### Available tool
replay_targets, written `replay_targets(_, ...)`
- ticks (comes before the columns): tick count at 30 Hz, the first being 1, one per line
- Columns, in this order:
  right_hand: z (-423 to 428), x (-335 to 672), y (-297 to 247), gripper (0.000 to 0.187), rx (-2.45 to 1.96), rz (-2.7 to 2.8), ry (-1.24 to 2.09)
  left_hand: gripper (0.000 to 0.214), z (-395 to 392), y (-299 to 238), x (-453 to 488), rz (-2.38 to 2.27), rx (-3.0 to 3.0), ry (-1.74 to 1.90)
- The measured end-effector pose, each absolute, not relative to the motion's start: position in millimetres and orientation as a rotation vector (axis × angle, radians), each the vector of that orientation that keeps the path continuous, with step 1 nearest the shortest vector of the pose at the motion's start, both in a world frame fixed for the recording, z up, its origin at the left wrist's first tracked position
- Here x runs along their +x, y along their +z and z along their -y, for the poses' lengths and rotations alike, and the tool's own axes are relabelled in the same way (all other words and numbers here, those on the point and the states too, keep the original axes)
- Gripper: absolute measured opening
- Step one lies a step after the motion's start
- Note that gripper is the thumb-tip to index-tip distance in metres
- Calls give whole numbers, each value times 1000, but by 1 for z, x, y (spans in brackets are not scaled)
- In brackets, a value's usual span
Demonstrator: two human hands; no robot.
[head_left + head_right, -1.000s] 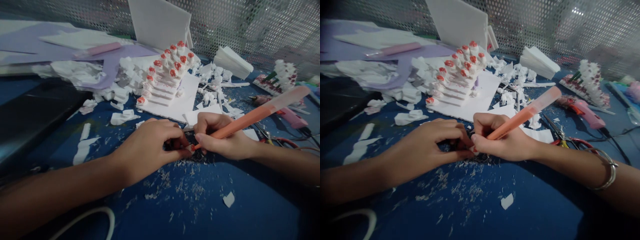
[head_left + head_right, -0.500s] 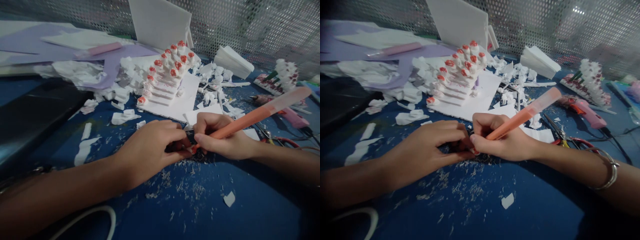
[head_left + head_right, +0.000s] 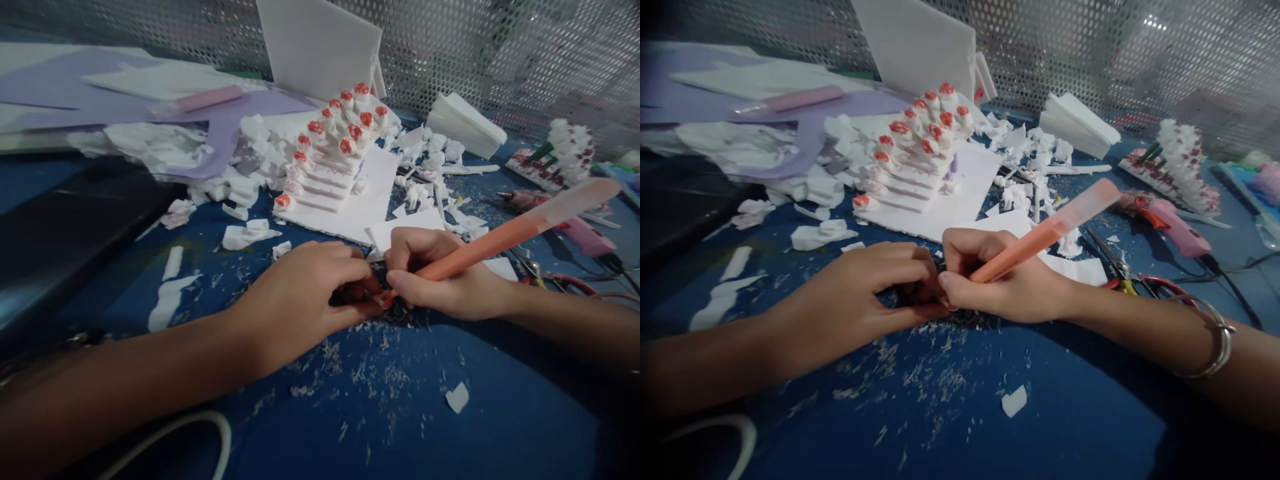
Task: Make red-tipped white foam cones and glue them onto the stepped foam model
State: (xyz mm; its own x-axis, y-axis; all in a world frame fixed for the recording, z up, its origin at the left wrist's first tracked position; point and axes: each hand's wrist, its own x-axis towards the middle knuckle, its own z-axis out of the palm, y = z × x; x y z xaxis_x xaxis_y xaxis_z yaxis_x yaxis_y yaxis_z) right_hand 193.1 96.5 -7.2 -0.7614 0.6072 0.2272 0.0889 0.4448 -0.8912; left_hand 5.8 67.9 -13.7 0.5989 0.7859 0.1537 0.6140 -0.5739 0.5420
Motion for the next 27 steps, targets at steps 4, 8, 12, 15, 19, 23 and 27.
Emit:
replay_targets(4, -96, 193, -8, 18, -575, 2186, 1298, 17, -68, -15, 6, -1127, 2381, 519)
replay_targets(8, -97, 193, -8, 18, -587, 2175, 1279, 15, -68, -14, 6, -1130, 2374, 509)
replay_targets(12, -97, 192, -7, 18, -602, 2168, 1280, 12, -67, -12, 7, -1142, 2378, 506)
replay_targets(15, -97, 192, -6, 18, -623, 2152, 1296, 9, -67, -12, 6, -1141, 2363, 499)
replay_targets(19, -96, 192, -7, 18, -658, 2136, 1296, 9, -67, -13, 6, -1158, 2346, 494)
replay_targets(23, -96, 193, -7, 19, -664, 2161, 1282, 11, -67, -14, 5, -1153, 2343, 503)
replay_targets(27, -96, 194, -7, 18, -670, 2170, 1267, 9, -67, -13, 6, -1156, 2338, 503)
